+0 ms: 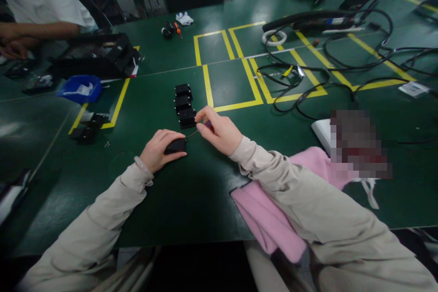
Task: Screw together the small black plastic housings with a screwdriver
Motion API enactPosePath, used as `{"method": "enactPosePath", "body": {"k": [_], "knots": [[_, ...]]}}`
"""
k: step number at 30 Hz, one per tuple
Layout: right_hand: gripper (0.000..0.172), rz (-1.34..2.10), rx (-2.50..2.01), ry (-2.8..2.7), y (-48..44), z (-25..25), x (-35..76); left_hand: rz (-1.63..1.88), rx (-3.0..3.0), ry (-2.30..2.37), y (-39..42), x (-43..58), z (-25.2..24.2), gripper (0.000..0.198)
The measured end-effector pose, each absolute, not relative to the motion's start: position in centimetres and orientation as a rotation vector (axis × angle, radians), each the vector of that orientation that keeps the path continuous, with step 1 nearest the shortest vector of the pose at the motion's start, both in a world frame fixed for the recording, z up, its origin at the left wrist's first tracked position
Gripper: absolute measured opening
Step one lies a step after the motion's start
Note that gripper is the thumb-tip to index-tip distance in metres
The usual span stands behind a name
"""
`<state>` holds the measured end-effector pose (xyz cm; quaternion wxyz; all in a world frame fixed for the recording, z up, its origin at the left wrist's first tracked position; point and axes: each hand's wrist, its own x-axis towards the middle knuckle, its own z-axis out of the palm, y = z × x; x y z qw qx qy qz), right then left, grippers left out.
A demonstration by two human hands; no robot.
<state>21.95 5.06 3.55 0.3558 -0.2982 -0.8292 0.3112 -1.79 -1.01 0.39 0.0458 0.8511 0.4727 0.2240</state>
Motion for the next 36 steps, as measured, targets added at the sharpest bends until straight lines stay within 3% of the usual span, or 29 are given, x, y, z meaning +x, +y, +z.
{"method": "enactPosePath", "body": {"k": [14,17,29,36], "knots": [[0.014,0.823,-0.797,-2.137,5.15,3.25,21.88,0.691,2.590,1.454,-1.07,-1.75,0.43,0.040],[0.007,0.823,-0.779,-2.133,5.07,3.30,21.83,0.688,2.580,1.465,-1.08,-1.73,0.42,0.040],[0.015,0.789,-0.787,-2.177,4.96,3.67,21.96,0.667,2.569,1.473,-1.12,-1.69,0.55,0.039],[0.011,0.755,-0.759,-2.175,4.87,3.55,21.85,0.683,2.593,1.459,-1.06,-1.75,0.49,0.040]]}}
